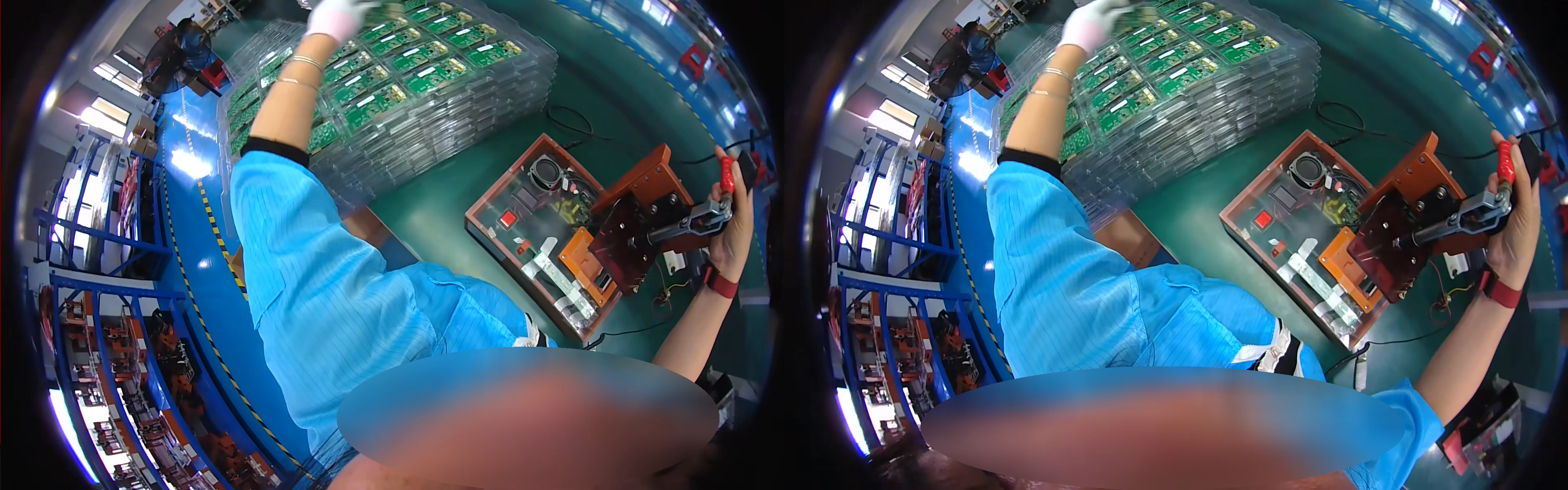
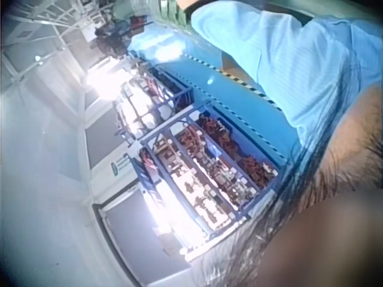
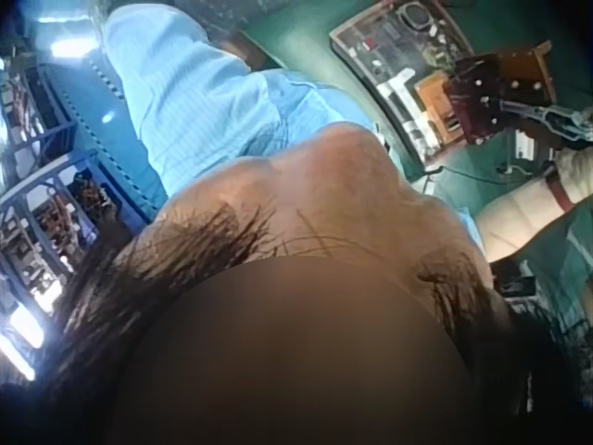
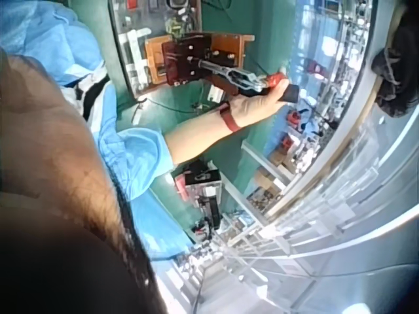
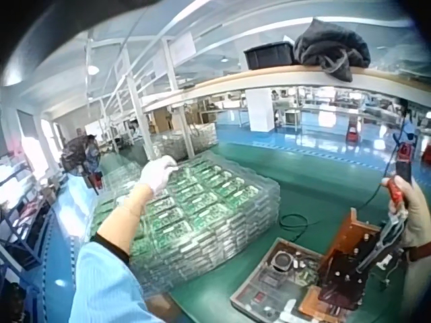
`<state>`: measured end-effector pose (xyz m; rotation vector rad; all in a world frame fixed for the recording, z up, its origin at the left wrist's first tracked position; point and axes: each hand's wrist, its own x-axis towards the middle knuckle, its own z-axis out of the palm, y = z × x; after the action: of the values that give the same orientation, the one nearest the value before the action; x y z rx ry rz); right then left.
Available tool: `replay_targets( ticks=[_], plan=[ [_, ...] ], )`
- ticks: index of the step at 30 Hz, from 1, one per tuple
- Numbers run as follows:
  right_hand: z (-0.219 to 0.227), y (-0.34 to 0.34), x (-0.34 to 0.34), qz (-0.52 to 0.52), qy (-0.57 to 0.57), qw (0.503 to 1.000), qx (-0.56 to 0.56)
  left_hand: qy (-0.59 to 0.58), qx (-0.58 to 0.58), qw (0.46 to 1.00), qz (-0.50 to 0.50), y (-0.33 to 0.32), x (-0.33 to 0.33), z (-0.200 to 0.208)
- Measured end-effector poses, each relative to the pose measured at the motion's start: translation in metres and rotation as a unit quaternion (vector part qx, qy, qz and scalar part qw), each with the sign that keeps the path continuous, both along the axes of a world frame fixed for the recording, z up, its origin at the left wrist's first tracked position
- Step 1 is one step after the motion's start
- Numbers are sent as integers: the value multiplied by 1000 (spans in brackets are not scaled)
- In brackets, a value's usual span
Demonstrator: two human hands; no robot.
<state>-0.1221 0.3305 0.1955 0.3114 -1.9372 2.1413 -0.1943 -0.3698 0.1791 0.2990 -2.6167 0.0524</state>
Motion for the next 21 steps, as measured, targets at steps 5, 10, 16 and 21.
replay_targets(
  ticks=[5, 10, 16, 21],
  plan=[
    [3, 3, 8, 18, -18, 1000, 9, 34, 97, 983, 149, -134, 6, -36],
    [-2, -9, 7, 3, -17, 1000, 6, -56, 146, 973, 171, -141, 6, -66],
    [2, -1, 15, -13, -9, 1000, 5, -35, 146, 981, 123, -89, -46, -46],
    [6, -2, 17, -22, -10, 1000, -5, -154, 14, 987, 35, -15, -90, -38]
  ],
)
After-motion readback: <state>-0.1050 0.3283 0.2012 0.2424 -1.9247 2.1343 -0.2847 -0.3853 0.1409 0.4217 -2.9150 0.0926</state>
